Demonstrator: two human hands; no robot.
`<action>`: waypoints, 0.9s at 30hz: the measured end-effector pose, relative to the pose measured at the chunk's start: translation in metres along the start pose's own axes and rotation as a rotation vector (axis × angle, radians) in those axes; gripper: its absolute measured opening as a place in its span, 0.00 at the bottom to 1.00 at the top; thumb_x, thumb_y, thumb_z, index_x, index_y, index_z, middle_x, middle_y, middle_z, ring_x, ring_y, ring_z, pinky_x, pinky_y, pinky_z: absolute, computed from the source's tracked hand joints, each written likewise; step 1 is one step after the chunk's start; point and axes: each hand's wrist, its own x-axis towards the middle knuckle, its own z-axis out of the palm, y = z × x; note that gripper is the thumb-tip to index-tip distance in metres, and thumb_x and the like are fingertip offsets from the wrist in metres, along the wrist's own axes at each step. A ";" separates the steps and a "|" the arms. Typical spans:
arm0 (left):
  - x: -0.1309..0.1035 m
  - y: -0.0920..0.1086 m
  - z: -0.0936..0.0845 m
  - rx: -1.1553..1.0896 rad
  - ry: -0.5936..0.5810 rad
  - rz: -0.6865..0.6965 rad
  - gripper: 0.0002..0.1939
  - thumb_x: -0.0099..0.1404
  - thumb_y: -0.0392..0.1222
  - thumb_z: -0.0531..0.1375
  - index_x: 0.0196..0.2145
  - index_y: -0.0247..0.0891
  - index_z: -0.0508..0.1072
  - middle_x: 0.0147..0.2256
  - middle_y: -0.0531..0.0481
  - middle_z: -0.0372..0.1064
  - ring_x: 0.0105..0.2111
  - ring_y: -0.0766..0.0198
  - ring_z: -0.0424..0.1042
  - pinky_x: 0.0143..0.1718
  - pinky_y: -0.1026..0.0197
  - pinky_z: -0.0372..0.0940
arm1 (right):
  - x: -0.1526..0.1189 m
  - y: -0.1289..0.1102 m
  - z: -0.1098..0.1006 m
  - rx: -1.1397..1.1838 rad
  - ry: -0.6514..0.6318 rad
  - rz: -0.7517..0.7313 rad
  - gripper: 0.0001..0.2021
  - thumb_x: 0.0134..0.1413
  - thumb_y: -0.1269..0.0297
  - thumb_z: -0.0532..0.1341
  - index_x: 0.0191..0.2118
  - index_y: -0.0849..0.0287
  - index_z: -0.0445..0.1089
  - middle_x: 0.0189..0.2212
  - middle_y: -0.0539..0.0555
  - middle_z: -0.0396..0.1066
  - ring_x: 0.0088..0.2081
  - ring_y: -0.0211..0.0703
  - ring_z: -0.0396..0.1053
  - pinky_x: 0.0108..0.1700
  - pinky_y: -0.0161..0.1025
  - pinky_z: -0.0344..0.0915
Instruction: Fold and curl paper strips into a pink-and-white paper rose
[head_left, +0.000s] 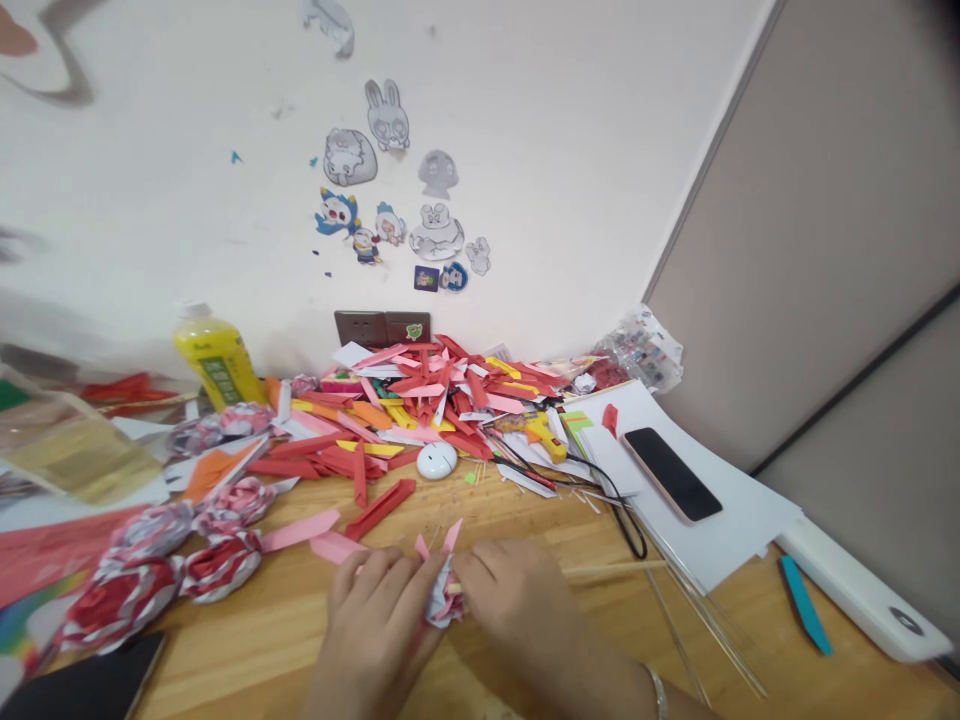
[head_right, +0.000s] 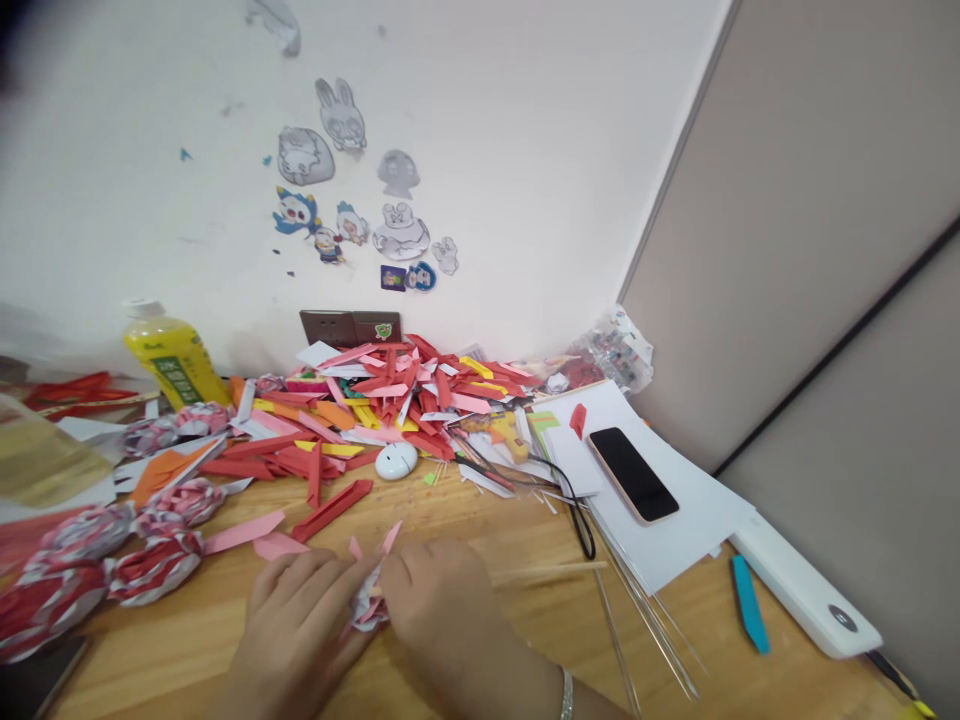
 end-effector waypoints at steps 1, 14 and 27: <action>0.000 0.001 0.000 -0.014 0.007 -0.016 0.10 0.65 0.38 0.55 0.43 0.39 0.72 0.31 0.49 0.75 0.33 0.59 0.68 0.41 0.55 0.56 | 0.001 0.000 -0.001 0.007 -0.001 0.003 0.12 0.62 0.73 0.49 0.28 0.59 0.63 0.21 0.50 0.65 0.21 0.41 0.60 0.24 0.39 0.44; -0.002 -0.002 0.000 0.005 -0.014 -0.020 0.11 0.64 0.38 0.56 0.44 0.39 0.72 0.31 0.49 0.75 0.34 0.59 0.69 0.42 0.55 0.55 | 0.002 -0.003 -0.008 0.087 -0.056 0.041 0.10 0.56 0.73 0.48 0.28 0.59 0.65 0.22 0.53 0.66 0.23 0.43 0.60 0.24 0.40 0.46; -0.004 0.003 0.007 -0.072 0.022 -0.193 0.12 0.66 0.43 0.53 0.45 0.40 0.72 0.31 0.47 0.73 0.33 0.58 0.66 0.40 0.54 0.56 | 0.008 0.017 -0.011 0.077 -0.132 0.191 0.08 0.56 0.70 0.57 0.42 0.60 0.68 0.26 0.51 0.70 0.25 0.41 0.64 0.26 0.37 0.50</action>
